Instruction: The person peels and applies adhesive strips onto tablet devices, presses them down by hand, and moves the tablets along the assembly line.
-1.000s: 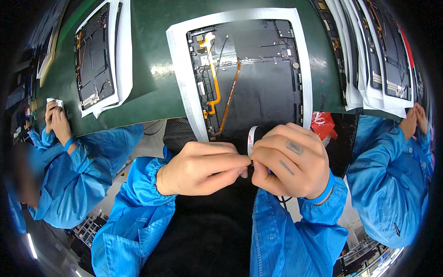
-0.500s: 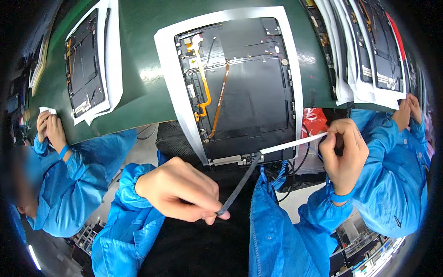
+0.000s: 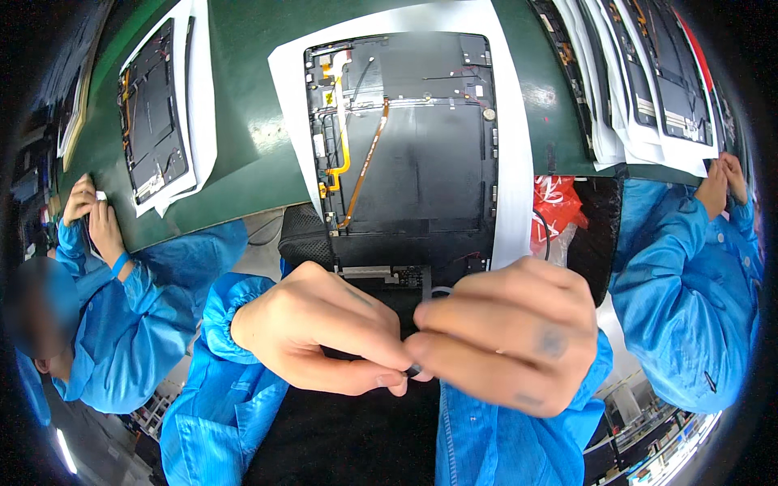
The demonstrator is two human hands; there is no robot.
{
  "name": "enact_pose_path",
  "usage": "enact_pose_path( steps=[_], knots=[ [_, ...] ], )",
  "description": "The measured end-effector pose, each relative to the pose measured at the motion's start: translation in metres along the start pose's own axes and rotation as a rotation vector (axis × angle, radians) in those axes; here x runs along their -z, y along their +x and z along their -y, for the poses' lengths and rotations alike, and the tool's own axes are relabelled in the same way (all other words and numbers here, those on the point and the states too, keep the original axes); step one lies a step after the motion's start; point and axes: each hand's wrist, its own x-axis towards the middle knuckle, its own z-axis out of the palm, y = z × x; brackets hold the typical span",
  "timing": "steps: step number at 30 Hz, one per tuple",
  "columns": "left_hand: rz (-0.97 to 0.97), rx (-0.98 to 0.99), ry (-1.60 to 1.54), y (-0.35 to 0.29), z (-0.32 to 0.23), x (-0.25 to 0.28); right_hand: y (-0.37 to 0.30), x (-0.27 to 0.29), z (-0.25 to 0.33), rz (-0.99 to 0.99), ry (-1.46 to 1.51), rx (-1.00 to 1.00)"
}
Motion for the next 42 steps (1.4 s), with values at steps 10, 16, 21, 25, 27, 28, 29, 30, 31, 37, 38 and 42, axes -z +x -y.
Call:
enact_pose_path(
  steps=[10,16,21,25,27,28,29,30,31,37,38,42],
  knots=[
    [-0.121,0.024,0.126,-0.002,0.009,0.001,-0.002,0.004,-0.015,0.052,-0.023,-0.002],
    [-0.326,-0.158,1.138,-0.007,0.034,0.029,-0.007,0.010,-0.042,-0.052,-0.028,-0.035],
    [-0.119,0.098,1.461,-0.004,0.044,0.032,0.013,0.003,-0.066,-0.098,-0.102,-0.235],
    [-0.089,0.148,1.489,-0.005,0.040,0.035,0.023,0.000,-0.084,-0.048,-0.170,-0.258],
    [-0.064,0.135,1.481,-0.006,0.040,0.037,0.025,0.003,-0.098,-0.068,-0.166,-0.273],
    [-0.069,0.139,1.482,-0.007,0.039,0.038,0.028,0.002,-0.102,-0.065,-0.162,-0.269],
    [-0.068,0.138,1.468,-0.008,0.039,0.040,0.034,0.001,-0.104,-0.023,-0.189,-0.277],
    [-0.066,0.135,1.452,-0.009,0.039,0.041,0.041,0.000,-0.105,0.019,-0.218,-0.287],
    [-0.070,0.135,1.450,-0.009,0.038,0.042,0.047,-0.002,-0.107,0.026,-0.244,-0.275],
    [-0.078,0.117,1.424,-0.010,0.040,0.040,0.056,-0.007,-0.125,-0.016,-0.071,-0.384],
    [-0.069,0.071,1.459,-0.012,0.041,0.041,0.052,-0.009,-0.130,-0.008,0.005,-0.363],
    [-0.066,0.048,1.481,-0.007,0.037,0.037,0.059,-0.009,-0.113,-0.023,-0.065,-0.399]
  ],
)
